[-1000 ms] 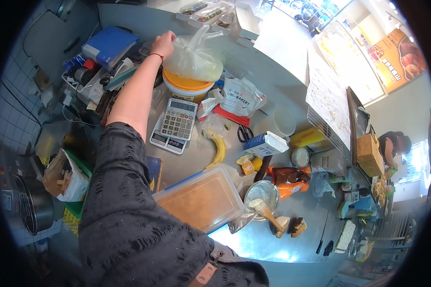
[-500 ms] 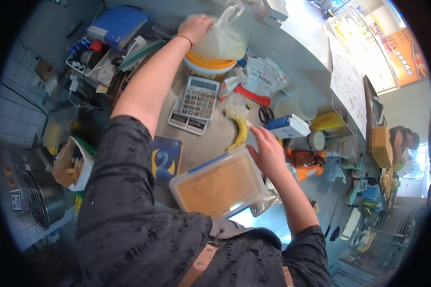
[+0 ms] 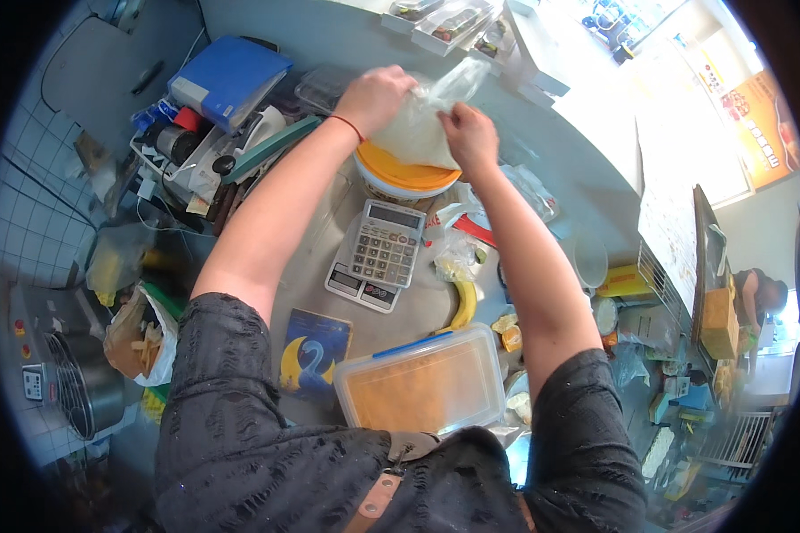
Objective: The person retrieves a sheet of white icing from a plastic bag, places it on the counter, and then picks up two pastries. They sprinkle black seeds onto the iced surfaces of the pastries and place them on a tray.
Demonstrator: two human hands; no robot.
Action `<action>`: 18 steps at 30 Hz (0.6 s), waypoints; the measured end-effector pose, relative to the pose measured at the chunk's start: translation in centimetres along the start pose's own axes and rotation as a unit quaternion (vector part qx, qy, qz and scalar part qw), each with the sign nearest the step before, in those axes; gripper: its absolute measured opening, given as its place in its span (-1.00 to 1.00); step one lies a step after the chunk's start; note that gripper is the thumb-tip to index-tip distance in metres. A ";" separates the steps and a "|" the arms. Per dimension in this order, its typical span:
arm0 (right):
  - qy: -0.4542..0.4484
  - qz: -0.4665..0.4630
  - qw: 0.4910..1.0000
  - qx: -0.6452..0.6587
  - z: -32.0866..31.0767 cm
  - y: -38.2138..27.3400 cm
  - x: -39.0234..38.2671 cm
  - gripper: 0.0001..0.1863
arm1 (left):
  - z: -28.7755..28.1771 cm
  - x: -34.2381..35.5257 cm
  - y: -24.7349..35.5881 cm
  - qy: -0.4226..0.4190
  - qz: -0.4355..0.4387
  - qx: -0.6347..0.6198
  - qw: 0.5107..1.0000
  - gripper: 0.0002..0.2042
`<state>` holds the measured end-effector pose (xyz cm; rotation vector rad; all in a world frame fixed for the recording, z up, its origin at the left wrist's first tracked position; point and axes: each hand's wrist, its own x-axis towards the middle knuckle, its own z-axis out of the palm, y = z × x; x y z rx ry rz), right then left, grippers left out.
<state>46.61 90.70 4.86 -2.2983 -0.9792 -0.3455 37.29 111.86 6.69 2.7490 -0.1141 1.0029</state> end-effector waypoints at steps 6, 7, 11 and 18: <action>0.063 0.026 0.989 -0.130 -5.3 4.6 -5.7 -0.71 | -1.6 0.0 -3.7 0.017 -0.372 -0.121 0.920 -0.74; 0.077 -0.018 0.985 -0.153 -5.9 4.8 -6.4 -0.69 | -1.2 -0.2 -3.2 0.076 -0.256 -0.046 0.963 -0.74; 0.087 -0.212 0.943 -0.243 -6.4 2.2 -6.2 -0.54 | -0.2 -0.4 -0.7 0.122 0.045 0.118 0.984 -0.79; 0.001 -0.007 0.996 -0.086 -3.6 -2.7 -0.2 -0.70 | -3.1 0.7 -0.1 0.138 0.001 -0.053 0.989 -0.89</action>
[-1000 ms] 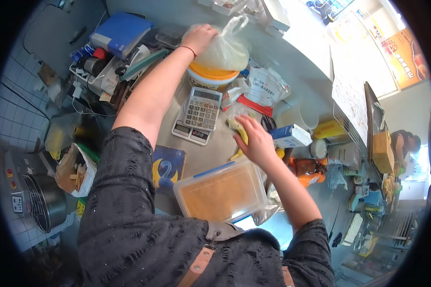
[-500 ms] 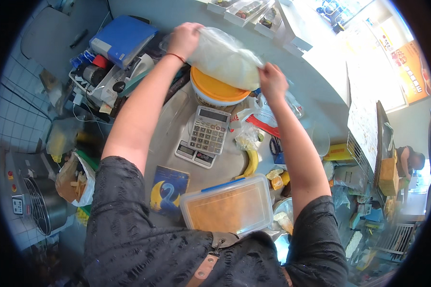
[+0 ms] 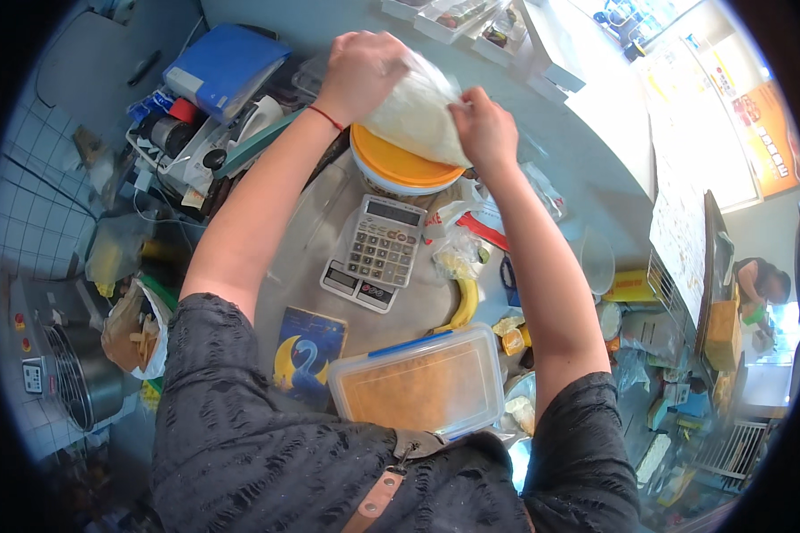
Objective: The person retrieves a sheet of white icing from a plastic bag, places it on the counter, and then picks up two pastries. They sprinkle black seeds onto the iced surfaces of the pastries and place them on a tray.
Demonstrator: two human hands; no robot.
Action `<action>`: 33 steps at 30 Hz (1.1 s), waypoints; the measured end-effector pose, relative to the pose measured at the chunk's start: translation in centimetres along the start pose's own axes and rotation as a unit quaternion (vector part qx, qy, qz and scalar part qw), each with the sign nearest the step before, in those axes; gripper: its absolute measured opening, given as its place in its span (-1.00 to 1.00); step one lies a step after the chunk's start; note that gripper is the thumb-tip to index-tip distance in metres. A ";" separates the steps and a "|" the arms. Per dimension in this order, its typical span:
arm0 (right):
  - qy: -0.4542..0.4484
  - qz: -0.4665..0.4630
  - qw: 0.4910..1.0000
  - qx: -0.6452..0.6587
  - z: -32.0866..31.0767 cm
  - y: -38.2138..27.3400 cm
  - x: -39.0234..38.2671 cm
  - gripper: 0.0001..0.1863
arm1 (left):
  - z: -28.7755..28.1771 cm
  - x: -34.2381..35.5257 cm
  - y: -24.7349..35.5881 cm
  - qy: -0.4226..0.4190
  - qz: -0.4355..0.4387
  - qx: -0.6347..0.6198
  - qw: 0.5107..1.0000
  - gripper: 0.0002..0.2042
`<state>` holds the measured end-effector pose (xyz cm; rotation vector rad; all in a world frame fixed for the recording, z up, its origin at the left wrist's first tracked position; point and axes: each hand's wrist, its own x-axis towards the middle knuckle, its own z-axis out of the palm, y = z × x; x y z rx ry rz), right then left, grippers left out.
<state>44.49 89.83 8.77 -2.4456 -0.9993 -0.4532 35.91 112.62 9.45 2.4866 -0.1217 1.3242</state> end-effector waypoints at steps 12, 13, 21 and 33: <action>0.270 -0.295 0.913 0.085 -2.2 -4.4 -3.6 -0.61 | -4.7 -1.7 1.1 0.108 -0.248 -0.393 0.879 -0.63; 0.243 -0.342 0.902 0.106 -1.4 -5.4 -2.5 -0.65 | -4.7 -1.4 1.9 0.114 -0.253 -0.421 0.864 -0.67; -0.121 -0.003 0.988 -0.095 3.8 -2.7 1.6 -0.53 | -9.3 -1.9 3.6 0.017 -0.312 -0.390 0.866 -0.69; -0.033 -0.014 0.999 0.027 -2.1 -2.2 2.1 -0.77 | -8.3 -4.0 2.7 -0.008 -0.323 -0.405 0.856 -0.64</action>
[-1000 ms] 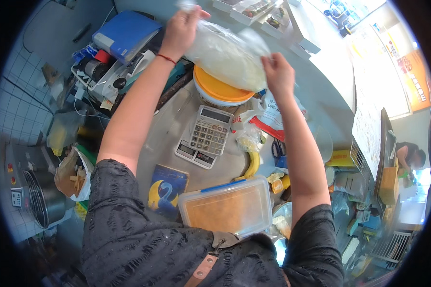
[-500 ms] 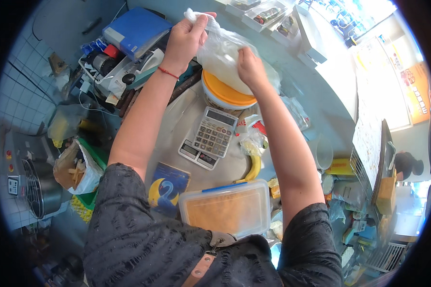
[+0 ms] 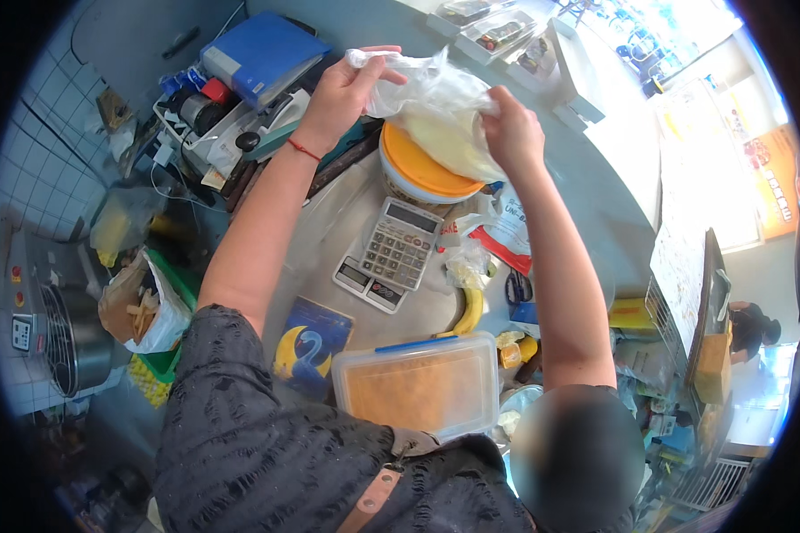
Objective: The person retrieves a sheet of white icing from a plastic bag, places it on the counter, and then picks up two pastries. They sprinkle black seeds onto the iced surfaces of the pastries and place them on a tray.
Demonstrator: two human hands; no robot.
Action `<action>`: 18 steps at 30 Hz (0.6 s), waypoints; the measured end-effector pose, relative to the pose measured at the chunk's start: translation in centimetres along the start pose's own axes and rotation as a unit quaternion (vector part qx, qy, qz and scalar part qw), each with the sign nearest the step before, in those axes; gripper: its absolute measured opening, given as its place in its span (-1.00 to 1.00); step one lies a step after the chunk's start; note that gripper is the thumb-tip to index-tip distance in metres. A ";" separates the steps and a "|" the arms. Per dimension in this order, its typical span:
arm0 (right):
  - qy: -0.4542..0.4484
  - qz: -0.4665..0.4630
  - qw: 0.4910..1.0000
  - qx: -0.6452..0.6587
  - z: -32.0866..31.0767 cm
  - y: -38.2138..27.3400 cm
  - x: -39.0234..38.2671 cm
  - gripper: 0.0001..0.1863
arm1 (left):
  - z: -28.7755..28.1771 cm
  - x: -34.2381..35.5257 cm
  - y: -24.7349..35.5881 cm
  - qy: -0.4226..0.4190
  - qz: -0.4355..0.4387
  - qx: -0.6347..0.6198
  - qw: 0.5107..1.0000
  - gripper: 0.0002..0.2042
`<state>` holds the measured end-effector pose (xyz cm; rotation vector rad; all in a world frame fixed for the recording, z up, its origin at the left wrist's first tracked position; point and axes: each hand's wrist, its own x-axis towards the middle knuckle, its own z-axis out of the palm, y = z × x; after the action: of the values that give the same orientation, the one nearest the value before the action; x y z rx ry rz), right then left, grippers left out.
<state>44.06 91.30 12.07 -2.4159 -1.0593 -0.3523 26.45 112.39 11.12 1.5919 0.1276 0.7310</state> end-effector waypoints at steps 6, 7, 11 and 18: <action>-0.039 0.207 0.856 0.473 -3.4 1.8 1.4 -0.71 | 1.8 1.2 -0.7 0.005 0.042 -0.047 0.998 -0.66; -0.032 0.176 0.861 0.477 -3.6 1.7 1.5 -0.72 | 2.0 1.5 -1.0 0.011 0.019 -0.047 0.999 -0.66; -0.012 0.139 0.853 0.503 -4.9 0.9 3.1 -0.77 | 2.7 1.6 -2.1 0.021 -0.010 -0.051 0.998 -0.64; -0.071 0.146 0.820 0.549 -6.7 0.0 3.5 -0.74 | 4.6 -1.3 1.1 0.072 0.071 0.288 0.952 -0.33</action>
<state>46.08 90.02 19.22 -1.4835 -0.6226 0.4595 27.50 107.61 11.72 2.1159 0.3619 0.9813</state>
